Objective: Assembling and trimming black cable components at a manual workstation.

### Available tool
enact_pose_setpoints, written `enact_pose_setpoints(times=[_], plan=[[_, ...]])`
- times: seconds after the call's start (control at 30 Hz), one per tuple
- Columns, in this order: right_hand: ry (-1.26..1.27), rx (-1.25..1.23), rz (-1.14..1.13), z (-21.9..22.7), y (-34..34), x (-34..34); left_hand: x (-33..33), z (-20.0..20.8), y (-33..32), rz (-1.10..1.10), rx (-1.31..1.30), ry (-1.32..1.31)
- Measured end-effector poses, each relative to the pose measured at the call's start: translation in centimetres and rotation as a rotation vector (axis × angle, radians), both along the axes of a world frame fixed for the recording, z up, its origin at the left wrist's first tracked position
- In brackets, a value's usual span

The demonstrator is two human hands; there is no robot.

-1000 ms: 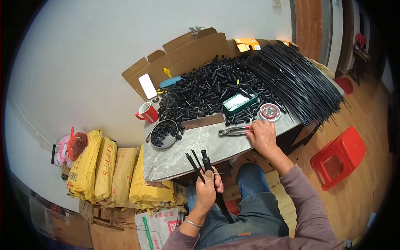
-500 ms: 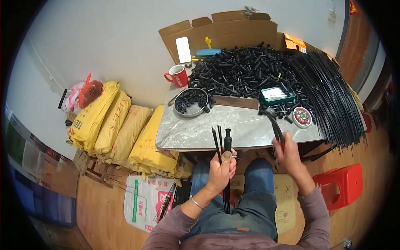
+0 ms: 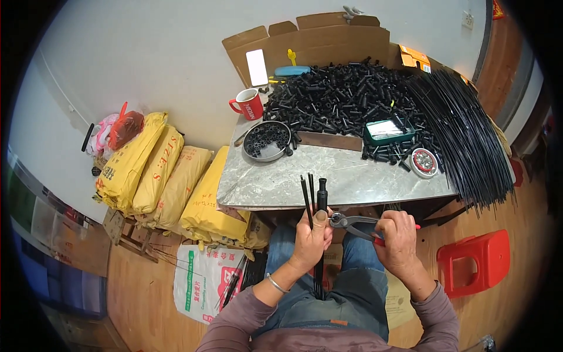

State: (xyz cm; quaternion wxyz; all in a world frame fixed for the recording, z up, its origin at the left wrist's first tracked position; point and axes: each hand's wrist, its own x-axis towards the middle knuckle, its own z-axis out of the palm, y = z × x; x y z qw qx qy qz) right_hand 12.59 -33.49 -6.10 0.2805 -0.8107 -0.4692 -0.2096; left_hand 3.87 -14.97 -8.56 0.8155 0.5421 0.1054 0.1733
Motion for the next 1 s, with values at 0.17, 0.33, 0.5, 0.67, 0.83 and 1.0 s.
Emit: enact_pose_setpoints(times=[0.17, 0.33, 0.5, 0.67, 0.83, 1.0], plan=[[0.008, -0.022, 0.061, -0.8, -1.1, 0.3, 0.1, -0.1, 0.0, -0.006, 0.066, 0.018], [1.783, -0.061, 0.331, 0.4, -2.9, -0.5, 0.2, 0.4, -0.6, -0.064, 0.183, 0.055], [1.626, -0.518, 0.549, 1.1, -2.8, 0.7, 0.0, 0.2, -0.1, -0.054, 0.191, 0.052], [1.966, -0.134, 0.516, -0.1, -3.7, -0.8, -1.0, 0.3, -0.1, -0.042, 0.205, 0.025], [2.478, 0.166, 1.057, -4.4, -4.9, -2.6, -1.2, 0.7, -1.3, -0.035, 0.191, 0.034], [1.014, -0.212, 0.370, 3.1, -4.2, -0.2, -0.9, 0.6, -0.8, 0.006, 0.128, 0.034]])
